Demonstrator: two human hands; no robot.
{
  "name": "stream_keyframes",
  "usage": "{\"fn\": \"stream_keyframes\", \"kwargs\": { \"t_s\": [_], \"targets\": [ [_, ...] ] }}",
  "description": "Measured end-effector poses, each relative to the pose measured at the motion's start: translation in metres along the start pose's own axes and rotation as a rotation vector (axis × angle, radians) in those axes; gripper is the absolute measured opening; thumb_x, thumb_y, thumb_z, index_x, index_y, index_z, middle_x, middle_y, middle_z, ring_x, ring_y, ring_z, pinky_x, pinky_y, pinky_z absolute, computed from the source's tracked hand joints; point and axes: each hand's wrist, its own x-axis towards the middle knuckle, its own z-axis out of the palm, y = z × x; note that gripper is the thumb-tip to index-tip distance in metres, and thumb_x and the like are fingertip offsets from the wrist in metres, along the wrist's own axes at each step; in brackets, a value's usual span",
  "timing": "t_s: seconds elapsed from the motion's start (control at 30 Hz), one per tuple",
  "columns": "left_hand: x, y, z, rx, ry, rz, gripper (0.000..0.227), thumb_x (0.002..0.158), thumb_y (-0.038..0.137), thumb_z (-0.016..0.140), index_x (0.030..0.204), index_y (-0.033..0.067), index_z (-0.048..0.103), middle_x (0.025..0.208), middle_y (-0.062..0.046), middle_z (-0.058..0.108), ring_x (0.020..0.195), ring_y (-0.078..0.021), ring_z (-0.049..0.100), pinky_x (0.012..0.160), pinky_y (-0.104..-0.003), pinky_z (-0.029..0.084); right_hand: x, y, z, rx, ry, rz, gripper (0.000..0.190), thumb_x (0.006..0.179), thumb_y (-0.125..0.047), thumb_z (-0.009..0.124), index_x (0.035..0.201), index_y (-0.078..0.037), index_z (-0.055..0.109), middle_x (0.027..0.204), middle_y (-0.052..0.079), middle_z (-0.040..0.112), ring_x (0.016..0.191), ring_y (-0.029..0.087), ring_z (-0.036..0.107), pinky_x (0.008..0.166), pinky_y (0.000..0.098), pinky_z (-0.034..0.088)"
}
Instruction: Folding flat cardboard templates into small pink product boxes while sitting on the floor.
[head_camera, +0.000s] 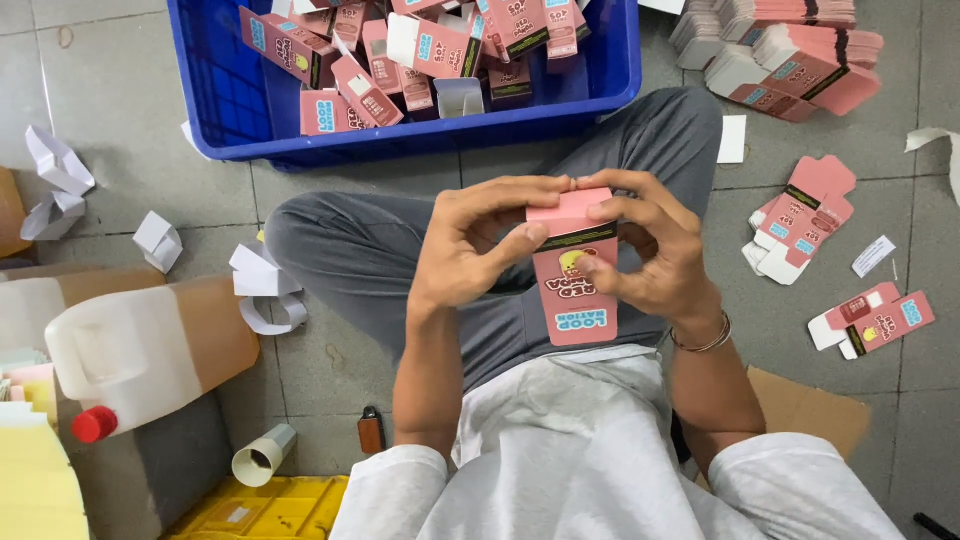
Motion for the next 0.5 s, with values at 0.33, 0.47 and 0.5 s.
{"fn": "stream_keyframes", "kwargs": {
  "t_s": [0.33, 0.47, 0.5],
  "targets": [
    [0.003, 0.015, 0.004, 0.164, 0.027, -0.075, 0.018, 0.091, 0.007, 0.076, 0.106, -0.0028, 0.076, 0.110, -0.024, 0.075, 0.107, -0.0320, 0.072, 0.089, -0.037, 0.061, 0.002, -0.002, 0.009, -0.072, 0.006, -0.045, 0.041, 0.085, -0.009, 0.084, 0.117, 0.008, 0.065, 0.125, 0.033, 0.060, 0.086, 0.031, 0.071, 0.065, 0.0331, 0.064],
    [0.000, 0.013, 0.007, 0.152, 0.040, -0.057, 0.018, 0.092, 0.007, 0.076, 0.108, -0.0012, 0.076, 0.115, -0.022, 0.074, 0.114, -0.0308, 0.069, 0.093, -0.037, 0.060, 0.003, -0.003, 0.011, -0.061, 0.033, -0.028, 0.036, 0.090, -0.012, 0.080, 0.117, 0.007, 0.065, 0.125, 0.032, 0.061, 0.087, 0.028, 0.071, 0.065, 0.0338, 0.064],
    [-0.001, 0.013, 0.006, 0.136, 0.034, -0.058, 0.019, 0.092, 0.006, 0.076, 0.109, -0.0017, 0.076, 0.116, -0.023, 0.074, 0.116, -0.0330, 0.069, 0.095, -0.038, 0.060, 0.004, -0.004, 0.012, -0.058, 0.032, -0.020, 0.035, 0.091, -0.013, 0.079, 0.116, 0.007, 0.065, 0.125, 0.032, 0.061, 0.087, 0.028, 0.071, 0.065, 0.0343, 0.064]
  ]
}}
